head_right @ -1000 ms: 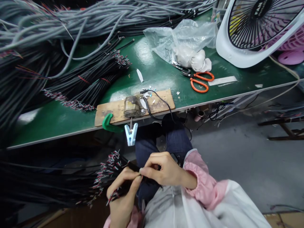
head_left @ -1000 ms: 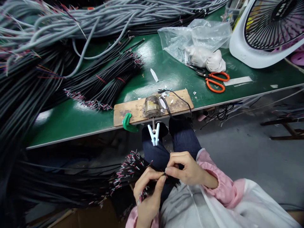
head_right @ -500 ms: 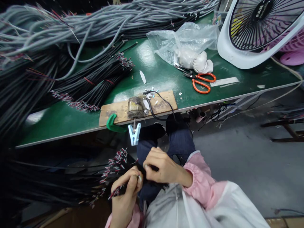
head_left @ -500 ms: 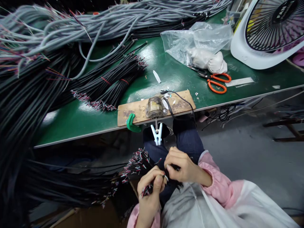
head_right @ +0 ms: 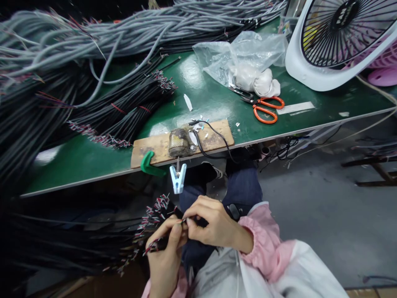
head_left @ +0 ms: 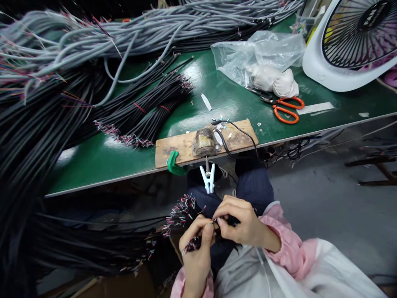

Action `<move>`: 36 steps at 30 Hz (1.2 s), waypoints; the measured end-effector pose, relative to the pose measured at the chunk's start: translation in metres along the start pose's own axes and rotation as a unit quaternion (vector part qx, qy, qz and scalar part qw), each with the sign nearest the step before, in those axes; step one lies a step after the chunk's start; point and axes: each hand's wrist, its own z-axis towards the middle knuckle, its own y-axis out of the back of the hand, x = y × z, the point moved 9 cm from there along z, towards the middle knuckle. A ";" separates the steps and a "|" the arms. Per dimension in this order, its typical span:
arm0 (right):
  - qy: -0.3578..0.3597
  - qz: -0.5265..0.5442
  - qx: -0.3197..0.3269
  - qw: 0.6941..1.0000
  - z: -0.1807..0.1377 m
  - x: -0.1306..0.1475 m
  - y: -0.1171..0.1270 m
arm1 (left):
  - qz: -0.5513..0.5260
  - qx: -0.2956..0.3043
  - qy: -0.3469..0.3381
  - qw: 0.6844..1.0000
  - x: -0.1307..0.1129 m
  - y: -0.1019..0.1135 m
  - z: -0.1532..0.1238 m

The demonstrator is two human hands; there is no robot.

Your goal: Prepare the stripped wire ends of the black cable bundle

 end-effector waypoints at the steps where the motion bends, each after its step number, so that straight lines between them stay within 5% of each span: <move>1: 0.008 -0.012 0.000 1.000 0.001 0.000 -0.001 | -0.002 0.006 0.004 1.000 0.001 -0.001 0.000; 6: -0.044 -0.016 -0.065 0.997 0.003 -0.015 0.017 | -0.028 0.019 0.012 0.999 0.000 -0.006 -0.001; 13: -0.106 0.147 -0.033 0.983 0.000 -0.026 0.003 | -0.039 0.016 0.016 0.999 0.004 -0.010 0.001; 21: -0.240 0.358 -0.048 0.901 -0.011 -0.058 -0.025 | -0.134 0.069 0.028 0.988 0.007 -0.026 0.004; 31: -0.110 0.141 -0.096 0.979 -0.006 -0.029 -0.004 | -0.135 -0.021 0.031 0.990 0.013 -0.014 0.008; 36: -0.062 0.065 -0.078 0.993 0.001 -0.017 0.002 | -0.115 -0.028 0.036 0.992 0.016 -0.007 0.008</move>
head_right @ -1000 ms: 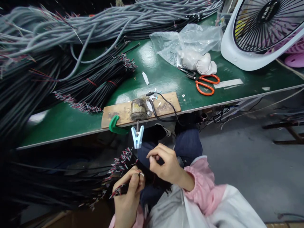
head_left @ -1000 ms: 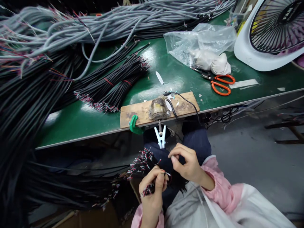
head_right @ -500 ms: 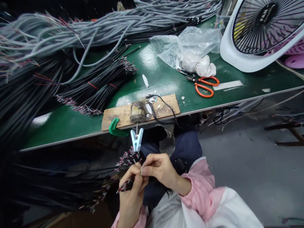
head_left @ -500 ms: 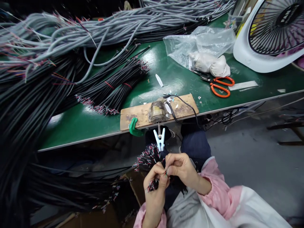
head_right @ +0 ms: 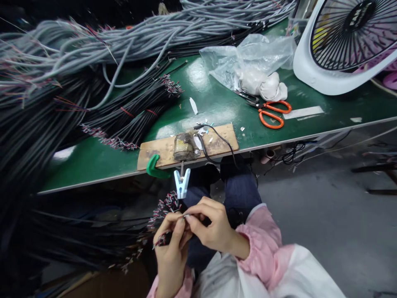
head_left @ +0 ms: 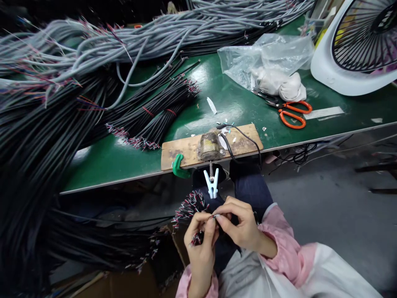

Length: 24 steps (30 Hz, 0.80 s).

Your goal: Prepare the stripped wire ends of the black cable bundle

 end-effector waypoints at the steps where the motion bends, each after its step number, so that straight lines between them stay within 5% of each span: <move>1: -0.004 -0.002 0.007 1.000 0.002 -0.001 0.001 | 0.004 -0.001 0.002 1.000 0.000 0.001 0.001; 8: -0.063 0.042 0.050 0.996 0.005 -0.015 -0.003 | 0.066 0.007 -0.030 0.997 -0.006 0.005 0.002; 13: -0.124 0.133 0.081 0.980 -0.001 -0.030 -0.016 | 0.183 0.008 -0.198 0.963 -0.028 0.003 -0.006; 16: -0.142 0.165 0.087 0.972 -0.002 -0.035 -0.020 | 0.241 0.057 -0.278 0.928 -0.042 -0.012 -0.011; 24: -0.141 0.134 0.121 0.973 -0.001 -0.035 -0.024 | 0.224 0.152 -0.264 0.926 -0.043 -0.023 -0.007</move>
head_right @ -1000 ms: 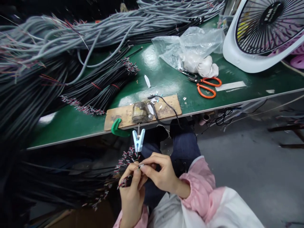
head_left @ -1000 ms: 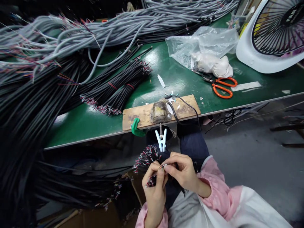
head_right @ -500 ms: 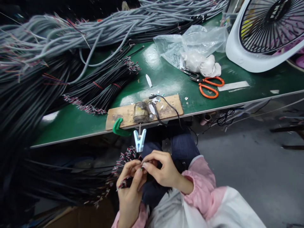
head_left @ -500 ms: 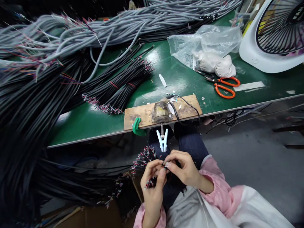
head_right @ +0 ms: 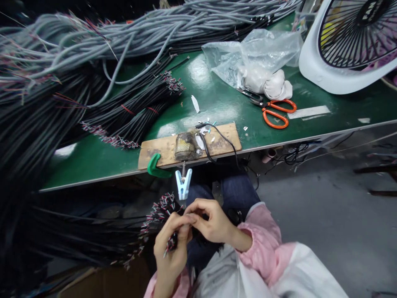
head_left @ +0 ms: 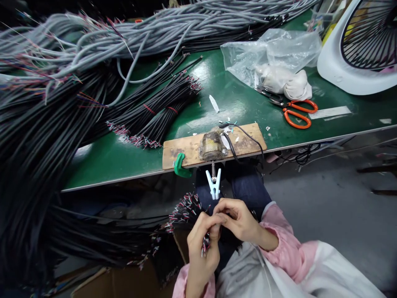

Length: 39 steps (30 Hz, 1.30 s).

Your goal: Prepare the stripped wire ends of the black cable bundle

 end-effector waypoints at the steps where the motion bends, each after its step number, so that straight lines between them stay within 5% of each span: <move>1: 0.011 -0.017 0.004 1.000 0.000 0.004 0.000 | -0.023 -0.002 0.006 1.000 0.002 0.001 -0.002; 6: 0.068 -0.147 -0.047 0.986 0.002 0.022 0.014 | -0.135 -0.028 0.020 0.990 0.006 0.005 -0.011; 9: 0.090 -0.129 -0.045 0.986 0.003 0.029 0.018 | -0.173 -0.057 0.047 0.982 0.008 0.006 -0.011; 14: 0.143 -0.081 0.051 0.985 -0.001 0.042 0.002 | -0.176 -0.112 0.113 0.971 0.022 0.012 -0.012; 25: 0.186 -0.251 -0.020 0.950 -0.006 0.044 0.005 | -0.161 -0.127 0.172 0.964 0.032 0.012 -0.018; 29: 0.140 -0.219 -0.071 0.963 -0.002 0.038 0.023 | -0.164 -0.117 0.165 0.965 0.029 0.010 -0.018; 34: 0.129 -0.114 0.019 0.985 -0.002 0.037 0.011 | -0.173 -0.128 0.175 0.961 0.033 0.011 -0.017; 39: 0.141 -0.143 -0.002 0.980 -0.004 0.036 0.006 | -0.167 -0.116 0.169 0.964 0.032 0.010 -0.018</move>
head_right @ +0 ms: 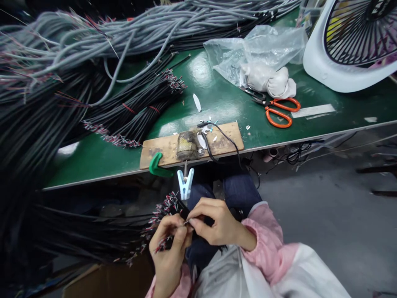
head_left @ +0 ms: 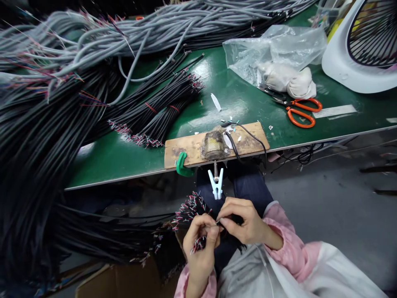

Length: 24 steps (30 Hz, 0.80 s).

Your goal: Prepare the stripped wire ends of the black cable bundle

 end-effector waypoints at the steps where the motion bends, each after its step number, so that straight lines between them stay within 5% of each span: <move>1: 0.001 -0.008 -0.010 1.000 0.000 -0.001 0.001 | 0.001 0.001 0.000 1.000 0.000 0.000 -0.001; 6: -0.026 -0.019 -0.087 0.996 0.000 -0.008 0.019 | -0.004 0.013 0.002 1.000 -0.003 -0.004 -0.003; 12: -0.005 0.076 0.015 0.997 0.004 -0.001 0.002 | 0.002 -0.004 0.013 1.000 -0.003 -0.005 0.001; 24: 0.000 0.001 -0.015 1.000 0.000 0.006 0.002 | 0.004 0.009 0.035 0.999 0.004 -0.003 -0.005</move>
